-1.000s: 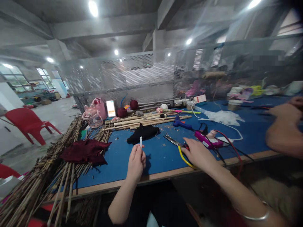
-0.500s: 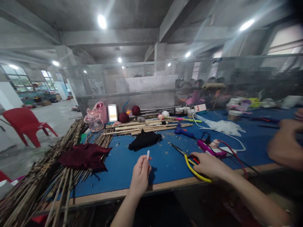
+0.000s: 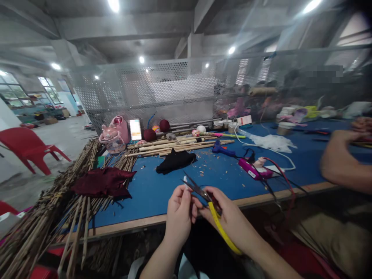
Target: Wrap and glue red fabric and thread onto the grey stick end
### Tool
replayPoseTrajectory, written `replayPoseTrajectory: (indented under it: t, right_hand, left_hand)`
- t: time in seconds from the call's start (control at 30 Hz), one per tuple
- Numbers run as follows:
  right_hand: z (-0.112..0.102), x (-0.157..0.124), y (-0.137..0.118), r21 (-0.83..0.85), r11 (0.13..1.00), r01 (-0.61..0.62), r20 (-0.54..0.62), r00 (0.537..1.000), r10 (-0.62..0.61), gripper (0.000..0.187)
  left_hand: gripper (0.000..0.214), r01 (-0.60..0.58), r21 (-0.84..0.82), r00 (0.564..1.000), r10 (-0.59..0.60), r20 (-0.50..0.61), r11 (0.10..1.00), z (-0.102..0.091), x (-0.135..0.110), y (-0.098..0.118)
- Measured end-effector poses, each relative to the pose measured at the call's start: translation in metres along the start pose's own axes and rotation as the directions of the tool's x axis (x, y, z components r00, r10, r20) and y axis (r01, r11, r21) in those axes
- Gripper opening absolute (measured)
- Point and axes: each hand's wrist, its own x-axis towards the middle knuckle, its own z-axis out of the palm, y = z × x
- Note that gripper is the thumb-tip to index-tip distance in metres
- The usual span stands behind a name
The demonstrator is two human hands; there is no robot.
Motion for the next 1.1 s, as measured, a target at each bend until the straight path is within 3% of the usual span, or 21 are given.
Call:
replayPoseTrajectory:
  t: [0.2, 0.47, 0.63, 0.83, 1.1]
  right_hand:
    - [0.013, -0.007, -0.003, -0.016, 1.000, 0.021, 0.005, 1.000, -0.021, 0.065]
    - [0.017, -0.012, 0.004, -0.125, 0.981, 0.147, -0.108, 0.981, -0.161, 0.076]
    - [0.015, -0.014, 0.003, -0.019, 0.996, 0.086, -0.087, 0.992, -0.087, 0.071]
    - [0.017, -0.016, 0.003, 0.153, 0.987, 0.057, -0.110, 0.993, -0.040, 0.077]
    - [0.019, -0.019, 0.004, 0.189, 0.982, -0.010, -0.070, 0.997, 0.024, 0.083]
  left_hand:
    - [0.029, 0.036, 0.113, 0.999, -0.032, -0.038, 0.993, 0.001, -0.010, 0.001]
    - [0.024, 0.091, 0.119, 0.996, -0.090, -0.012, 0.989, 0.006, -0.015, -0.001]
    - [0.025, 0.050, 0.237, 0.997, -0.062, 0.044, 0.970, 0.011, -0.020, 0.007]
    - [0.027, 0.037, 0.319, 0.995, -0.064, 0.074, 0.947, 0.013, -0.023, 0.008]
    - [0.031, 0.008, 0.394, 0.997, -0.036, 0.064, 0.919, 0.015, -0.026, 0.007]
